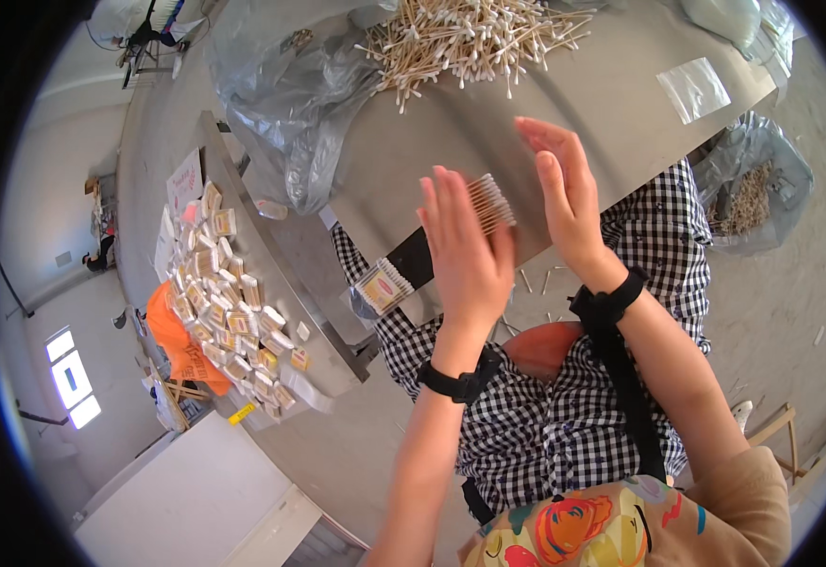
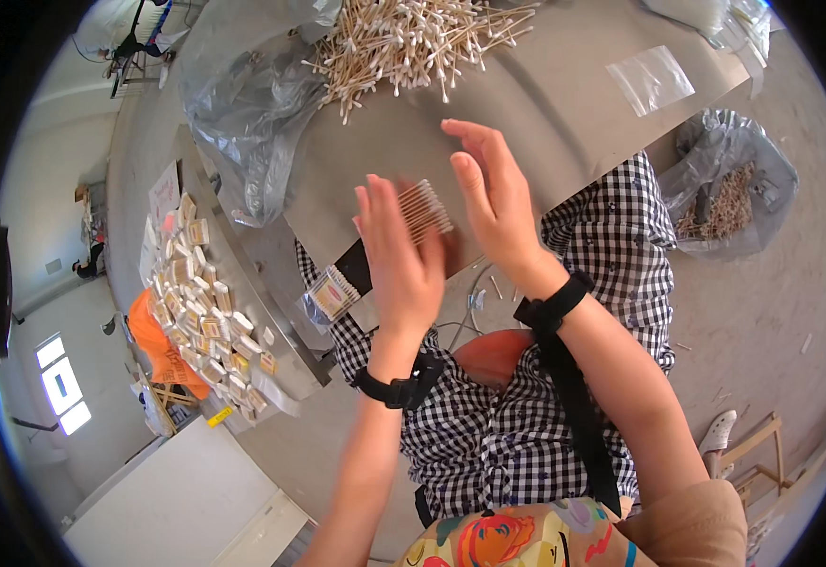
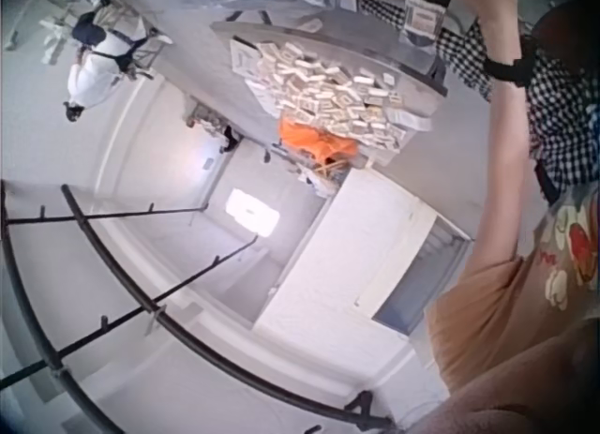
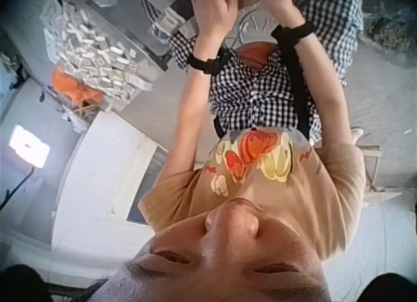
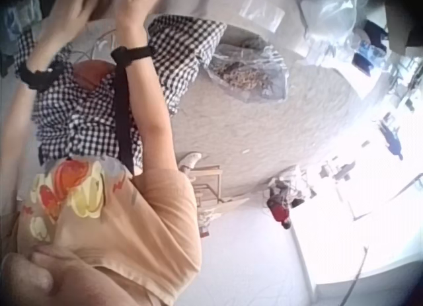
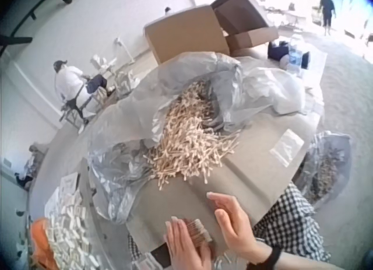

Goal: Manually organizing and packaging cotton swabs into small plastic bags.

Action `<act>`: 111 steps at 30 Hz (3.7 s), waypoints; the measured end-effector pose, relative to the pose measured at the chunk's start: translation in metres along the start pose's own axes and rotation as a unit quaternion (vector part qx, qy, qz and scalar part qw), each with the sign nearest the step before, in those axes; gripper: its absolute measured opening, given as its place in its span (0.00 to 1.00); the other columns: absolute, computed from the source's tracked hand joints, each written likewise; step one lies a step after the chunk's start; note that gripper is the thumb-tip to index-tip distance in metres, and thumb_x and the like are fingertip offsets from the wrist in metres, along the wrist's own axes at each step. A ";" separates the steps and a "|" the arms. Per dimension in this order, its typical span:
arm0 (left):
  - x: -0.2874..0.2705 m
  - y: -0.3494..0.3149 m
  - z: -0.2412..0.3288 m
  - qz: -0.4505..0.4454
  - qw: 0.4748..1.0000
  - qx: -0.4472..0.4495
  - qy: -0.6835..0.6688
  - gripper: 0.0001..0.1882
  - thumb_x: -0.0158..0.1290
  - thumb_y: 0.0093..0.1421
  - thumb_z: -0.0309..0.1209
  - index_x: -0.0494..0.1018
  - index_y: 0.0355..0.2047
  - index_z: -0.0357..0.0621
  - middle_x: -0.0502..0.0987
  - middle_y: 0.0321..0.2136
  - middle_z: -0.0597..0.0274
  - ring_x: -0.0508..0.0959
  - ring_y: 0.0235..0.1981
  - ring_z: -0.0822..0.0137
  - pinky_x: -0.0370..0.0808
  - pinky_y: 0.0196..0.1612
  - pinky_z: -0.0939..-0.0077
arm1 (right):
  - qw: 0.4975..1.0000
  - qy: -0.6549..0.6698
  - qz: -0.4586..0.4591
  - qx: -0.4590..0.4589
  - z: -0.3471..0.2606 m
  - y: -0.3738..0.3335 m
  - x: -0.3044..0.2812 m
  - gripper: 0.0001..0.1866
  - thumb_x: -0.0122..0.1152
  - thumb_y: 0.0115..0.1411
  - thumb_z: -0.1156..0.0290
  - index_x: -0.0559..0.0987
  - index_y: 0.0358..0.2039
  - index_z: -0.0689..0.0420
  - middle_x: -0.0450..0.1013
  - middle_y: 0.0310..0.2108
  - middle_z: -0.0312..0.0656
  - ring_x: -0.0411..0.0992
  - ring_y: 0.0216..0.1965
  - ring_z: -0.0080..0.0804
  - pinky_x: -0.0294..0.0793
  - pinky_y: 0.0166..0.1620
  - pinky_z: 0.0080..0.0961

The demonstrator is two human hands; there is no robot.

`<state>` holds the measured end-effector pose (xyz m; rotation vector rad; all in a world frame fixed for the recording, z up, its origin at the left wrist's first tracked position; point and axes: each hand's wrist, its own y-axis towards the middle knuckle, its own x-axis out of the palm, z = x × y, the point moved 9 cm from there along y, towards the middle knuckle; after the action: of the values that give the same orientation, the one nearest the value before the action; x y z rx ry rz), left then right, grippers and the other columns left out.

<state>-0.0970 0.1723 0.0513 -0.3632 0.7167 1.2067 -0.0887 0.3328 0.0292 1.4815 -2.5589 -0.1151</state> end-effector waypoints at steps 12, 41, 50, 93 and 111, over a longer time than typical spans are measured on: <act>0.038 0.027 -0.006 -0.064 0.940 0.100 0.320 0.49 0.53 0.63 0.49 0.45 0.69 0.22 0.47 0.70 0.32 0.46 0.73 0.40 0.46 0.72 0.46 | 0.979 -0.191 0.008 -0.070 -0.009 0.000 0.002 0.14 0.57 0.66 0.67 0.74 0.49 0.60 0.76 0.44 0.49 0.75 0.44 0.50 0.75 0.47 0.37; 0.036 0.013 -0.007 0.014 0.950 0.085 0.301 0.48 0.49 0.64 0.54 0.49 0.67 0.21 0.52 0.69 0.32 0.50 0.72 0.42 0.49 0.71 0.46 | 0.958 -0.253 -0.021 -0.132 -0.006 0.000 0.009 0.07 0.52 0.52 0.86 0.77 0.27 0.62 0.75 0.44 0.41 0.76 0.42 0.41 0.76 0.44 0.34; 0.039 0.009 -0.008 0.006 0.949 0.065 0.307 0.48 0.48 0.65 0.54 0.48 0.68 0.22 0.51 0.70 0.33 0.49 0.73 0.43 0.48 0.72 0.47 | 0.946 -0.283 -0.042 -0.153 -0.009 -0.001 0.015 0.05 0.56 0.47 0.85 0.75 0.18 0.61 0.77 0.43 0.41 0.75 0.44 0.41 0.76 0.44 0.34; 0.033 0.006 -0.003 0.022 0.954 0.055 0.294 0.51 0.51 0.60 0.56 0.50 0.68 0.24 0.51 0.70 0.37 0.50 0.73 0.46 0.48 0.72 0.49 | 0.856 -0.430 -0.253 -0.135 -0.026 -0.002 0.035 0.02 0.60 0.51 0.75 0.79 0.27 0.57 0.72 0.39 0.39 0.71 0.45 0.41 0.74 0.48 0.34; 0.034 0.003 -0.005 0.050 0.967 0.081 0.237 0.53 0.54 0.59 0.60 0.50 0.69 0.31 0.57 0.69 0.42 0.55 0.71 0.49 0.50 0.71 0.47 | 0.752 -0.637 0.035 0.165 -0.116 -0.010 -0.405 0.10 0.65 0.58 0.70 0.80 0.38 0.61 0.77 0.30 0.43 0.74 0.32 0.30 0.74 0.39 0.27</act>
<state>-0.0951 0.1944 0.0256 -0.4915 1.2528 1.1558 0.1399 0.6811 0.0938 1.7519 -3.8187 -1.0556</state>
